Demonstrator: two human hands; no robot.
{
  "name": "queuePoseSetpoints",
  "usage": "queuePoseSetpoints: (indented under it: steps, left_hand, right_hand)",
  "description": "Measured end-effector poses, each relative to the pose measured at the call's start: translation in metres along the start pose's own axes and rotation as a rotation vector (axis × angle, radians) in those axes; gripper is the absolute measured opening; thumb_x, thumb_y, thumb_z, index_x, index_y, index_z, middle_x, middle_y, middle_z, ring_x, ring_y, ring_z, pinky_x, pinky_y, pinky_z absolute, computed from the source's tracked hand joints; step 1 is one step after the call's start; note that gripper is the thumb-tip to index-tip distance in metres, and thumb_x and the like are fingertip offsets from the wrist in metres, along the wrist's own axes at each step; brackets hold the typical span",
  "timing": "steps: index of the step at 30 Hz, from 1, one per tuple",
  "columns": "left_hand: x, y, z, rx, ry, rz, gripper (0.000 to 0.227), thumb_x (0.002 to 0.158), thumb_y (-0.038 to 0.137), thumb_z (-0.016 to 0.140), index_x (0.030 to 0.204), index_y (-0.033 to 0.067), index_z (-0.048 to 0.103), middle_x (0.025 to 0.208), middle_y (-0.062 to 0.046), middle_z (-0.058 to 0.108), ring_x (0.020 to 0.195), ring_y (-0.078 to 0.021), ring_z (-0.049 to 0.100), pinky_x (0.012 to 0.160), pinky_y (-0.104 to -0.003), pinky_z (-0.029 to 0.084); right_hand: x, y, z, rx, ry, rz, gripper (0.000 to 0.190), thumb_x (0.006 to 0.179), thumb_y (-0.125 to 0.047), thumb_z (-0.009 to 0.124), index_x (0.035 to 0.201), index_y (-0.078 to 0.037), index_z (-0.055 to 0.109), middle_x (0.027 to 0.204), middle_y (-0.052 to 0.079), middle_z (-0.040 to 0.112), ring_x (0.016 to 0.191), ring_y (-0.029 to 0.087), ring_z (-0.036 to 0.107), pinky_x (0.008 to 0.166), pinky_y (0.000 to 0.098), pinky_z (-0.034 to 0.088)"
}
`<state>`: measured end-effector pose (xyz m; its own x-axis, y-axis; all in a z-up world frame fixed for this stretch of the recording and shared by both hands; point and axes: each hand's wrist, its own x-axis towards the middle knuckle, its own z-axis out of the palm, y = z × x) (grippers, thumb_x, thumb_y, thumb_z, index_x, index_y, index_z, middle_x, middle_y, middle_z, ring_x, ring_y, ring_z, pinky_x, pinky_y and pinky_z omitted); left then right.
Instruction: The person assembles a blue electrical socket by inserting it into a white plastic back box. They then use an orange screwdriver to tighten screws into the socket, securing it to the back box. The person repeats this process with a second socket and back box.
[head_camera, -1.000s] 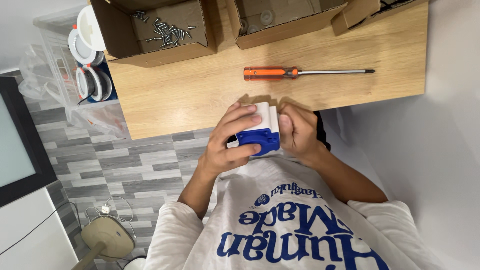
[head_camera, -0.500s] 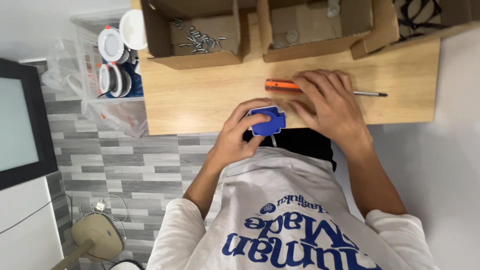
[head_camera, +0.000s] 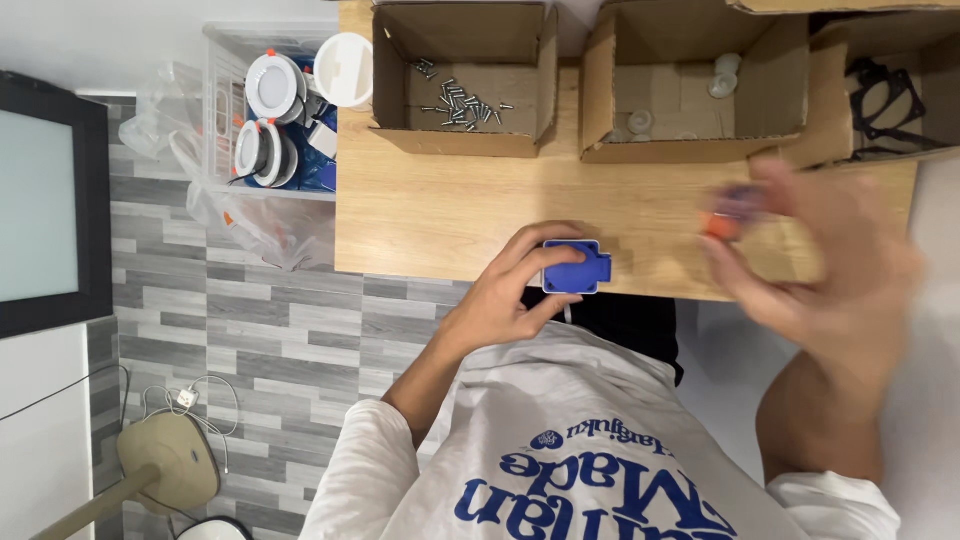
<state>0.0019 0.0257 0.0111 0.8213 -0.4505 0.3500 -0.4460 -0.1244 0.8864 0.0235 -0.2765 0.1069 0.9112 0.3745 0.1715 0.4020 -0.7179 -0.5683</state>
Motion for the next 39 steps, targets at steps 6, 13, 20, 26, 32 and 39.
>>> queuePoseSetpoints:
  steps: [6,13,20,26,32,39]
  left_hand:
    - [0.01,-0.009,-0.047,0.298,0.266,0.189,0.054,0.101,0.04,0.084,0.141,0.0127,0.06,0.148,-0.015,0.06,0.142,-0.0377,0.059,0.129,-0.061,0.051]
    - [0.032,-0.021,-0.078,1.016,0.425,-0.114,0.05,0.111,0.046,0.086,0.149,0.0218,0.065,0.168,-0.019,0.042,0.164,-0.0476,0.033,0.137,-0.074,0.023]
    - [0.03,-0.019,-0.074,0.791,0.505,0.049,0.004,0.114,0.005,0.074,0.112,0.0023,0.071,0.157,-0.023,0.048,0.155,-0.0544,0.041,0.132,-0.07,0.044]
    - [0.014,-0.014,-0.062,0.779,0.503,0.07,0.009,0.114,0.001,0.065,0.11,0.0062,0.072,0.154,-0.024,0.05,0.152,-0.0544,0.045,0.129,-0.071,0.044]
    - [0.005,-0.01,-0.055,0.754,0.488,0.072,0.007,0.113,0.004,0.069,0.113,0.0084,0.075,0.154,-0.024,0.051,0.151,-0.0526,0.046,0.128,-0.071,0.045]
    - [0.004,-0.011,-0.053,0.773,0.486,0.056,0.007,0.111,0.004,0.074,0.113,0.011,0.074,0.151,-0.022,0.054,0.149,-0.0516,0.049,0.128,-0.072,0.043]
  right_hand:
    - [-0.026,-0.007,-0.01,0.416,0.327,0.022,0.033,0.107,0.009,0.067,0.133,0.027,0.056,0.134,0.039,0.062,0.111,0.051,0.077,0.107,0.0551,0.07]
    - [-0.001,-0.008,-0.004,0.277,0.443,-0.246,0.028,0.108,0.004,0.061,0.113,0.032,0.06,0.13,0.054,0.061,0.099,0.064,0.077,0.091,0.062,0.071]
    - [0.037,-0.017,0.014,0.32,0.452,-0.402,0.055,0.104,0.013,0.065,0.144,0.014,0.027,0.118,0.057,0.06,0.093,0.06,0.076,0.08,0.0597,0.068]
    - [0.053,-0.041,0.02,0.315,0.416,-0.435,0.056,0.104,0.017,0.069,0.127,-0.002,0.022,0.113,0.047,0.066,0.094,0.053,0.079,0.071,0.0454,0.064]
    - [0.065,-0.037,0.034,0.41,0.252,-0.3,0.027,0.102,0.007,0.073,0.105,0.009,0.046,0.119,0.038,0.073,0.109,0.05,0.083,0.08,0.0428,0.069]
    - [0.062,-0.013,0.051,0.401,0.114,-0.331,0.043,0.11,0.005,0.072,0.139,-0.006,0.042,0.134,0.033,0.073,0.127,0.045,0.079,0.105,0.0423,0.067]
